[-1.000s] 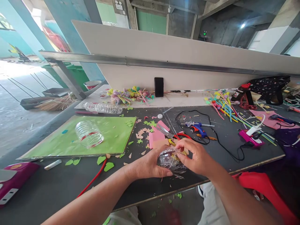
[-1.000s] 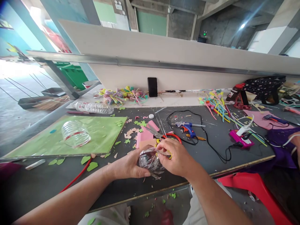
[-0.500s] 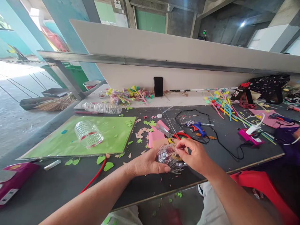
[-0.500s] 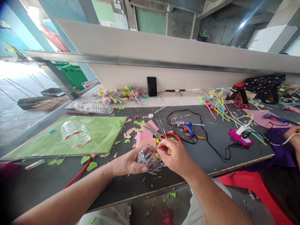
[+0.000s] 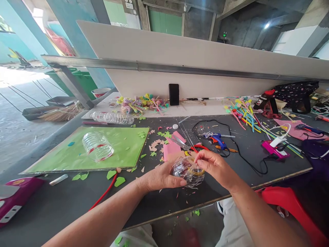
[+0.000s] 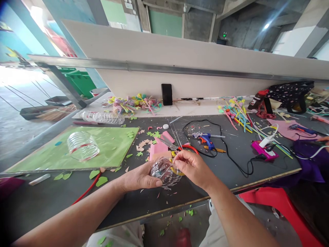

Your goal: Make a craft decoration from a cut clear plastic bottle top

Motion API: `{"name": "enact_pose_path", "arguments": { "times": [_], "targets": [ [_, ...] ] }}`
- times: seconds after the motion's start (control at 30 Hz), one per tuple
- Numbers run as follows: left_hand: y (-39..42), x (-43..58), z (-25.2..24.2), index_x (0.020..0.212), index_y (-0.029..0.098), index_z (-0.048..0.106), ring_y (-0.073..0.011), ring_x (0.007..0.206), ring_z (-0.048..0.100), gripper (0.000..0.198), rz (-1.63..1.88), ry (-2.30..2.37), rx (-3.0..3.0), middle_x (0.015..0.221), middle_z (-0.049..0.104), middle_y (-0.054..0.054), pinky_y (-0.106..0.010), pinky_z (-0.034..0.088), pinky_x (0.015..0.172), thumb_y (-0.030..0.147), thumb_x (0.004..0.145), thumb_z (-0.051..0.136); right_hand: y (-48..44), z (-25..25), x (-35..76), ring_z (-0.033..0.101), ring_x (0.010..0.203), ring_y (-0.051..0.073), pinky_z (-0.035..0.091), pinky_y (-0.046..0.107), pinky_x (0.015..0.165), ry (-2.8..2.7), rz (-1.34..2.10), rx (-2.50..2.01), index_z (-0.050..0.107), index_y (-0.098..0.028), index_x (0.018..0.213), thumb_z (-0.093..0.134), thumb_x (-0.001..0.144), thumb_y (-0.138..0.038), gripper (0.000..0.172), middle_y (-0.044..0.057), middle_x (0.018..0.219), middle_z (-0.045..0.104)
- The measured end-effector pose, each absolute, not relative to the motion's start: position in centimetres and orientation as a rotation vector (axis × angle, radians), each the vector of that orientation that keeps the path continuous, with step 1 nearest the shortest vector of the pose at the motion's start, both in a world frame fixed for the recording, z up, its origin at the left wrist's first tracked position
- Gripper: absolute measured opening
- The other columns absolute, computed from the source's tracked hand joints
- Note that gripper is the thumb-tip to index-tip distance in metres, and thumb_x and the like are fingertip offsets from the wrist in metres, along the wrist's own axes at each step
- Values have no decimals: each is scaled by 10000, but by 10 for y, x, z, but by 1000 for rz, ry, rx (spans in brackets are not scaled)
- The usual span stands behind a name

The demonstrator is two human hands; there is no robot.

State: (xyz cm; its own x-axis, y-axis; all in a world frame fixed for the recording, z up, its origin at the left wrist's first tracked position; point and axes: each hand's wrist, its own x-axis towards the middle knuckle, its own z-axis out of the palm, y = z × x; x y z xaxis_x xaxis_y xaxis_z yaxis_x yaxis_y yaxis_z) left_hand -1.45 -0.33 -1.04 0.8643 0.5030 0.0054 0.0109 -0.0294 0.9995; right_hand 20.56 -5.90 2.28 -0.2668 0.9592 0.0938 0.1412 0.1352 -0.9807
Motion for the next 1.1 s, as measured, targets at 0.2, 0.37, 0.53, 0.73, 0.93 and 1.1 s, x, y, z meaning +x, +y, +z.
{"name": "enact_pose_path", "arguments": {
  "times": [0.2, 0.37, 0.53, 0.73, 0.93, 1.1],
  "targets": [
    [-4, -15, -7, 1044, 142, 583, -147, 775, 505, 455, 373, 366, 1506, 886, 580, -30, -238, 412, 680, 460, 763, 746, -55, 19, 215, 503, 762, 140, 402, 272, 712, -1682, 1246, -1043, 631, -191, 846, 591, 899, -284, 114, -6, 802, 556],
    [-4, -14, -8, 1036, 146, 585, -155, 804, 516, 435, 368, 335, 1443, 895, 583, -29, -239, 415, 699, 440, 762, 749, -55, 16, 216, 529, 810, 152, 425, 295, 778, -1823, 1035, -906, 652, -209, 820, 653, 867, -206, 47, 1, 838, 571],
    [-3, -15, -10, 1074, 143, 598, -175, 865, 539, 443, 383, 329, 1451, 932, 607, -43, -266, 438, 772, 435, 773, 739, -54, 14, 217, 554, 863, 167, 441, 323, 837, -1837, 1000, -854, 667, -222, 819, 676, 854, -189, 49, 14, 887, 579],
    [-2, -16, -12, 1110, 138, 604, -222, 968, 567, 460, 407, 359, 1473, 942, 644, -61, -319, 453, 865, 421, 775, 743, -54, 14, 214, 573, 900, 168, 459, 316, 836, -1720, 1041, -913, 616, -217, 797, 647, 857, -178, 79, 20, 922, 590],
    [-3, -15, -13, 1145, 136, 595, -203, 911, 571, 494, 393, 361, 1462, 947, 642, -63, -298, 460, 817, 429, 776, 742, -56, 16, 212, 526, 790, 134, 449, 281, 756, -1625, 1093, -1067, 559, -214, 844, 655, 860, -220, 98, -6, 883, 565],
    [-2, -16, -15, 1097, 136, 603, -194, 869, 554, 465, 397, 392, 1454, 928, 627, -57, -294, 448, 789, 431, 768, 745, -57, 20, 212, 506, 815, 137, 430, 281, 764, -1522, 1233, -993, 517, -226, 953, 634, 874, -258, 144, -4, 923, 547]
  ]
}}
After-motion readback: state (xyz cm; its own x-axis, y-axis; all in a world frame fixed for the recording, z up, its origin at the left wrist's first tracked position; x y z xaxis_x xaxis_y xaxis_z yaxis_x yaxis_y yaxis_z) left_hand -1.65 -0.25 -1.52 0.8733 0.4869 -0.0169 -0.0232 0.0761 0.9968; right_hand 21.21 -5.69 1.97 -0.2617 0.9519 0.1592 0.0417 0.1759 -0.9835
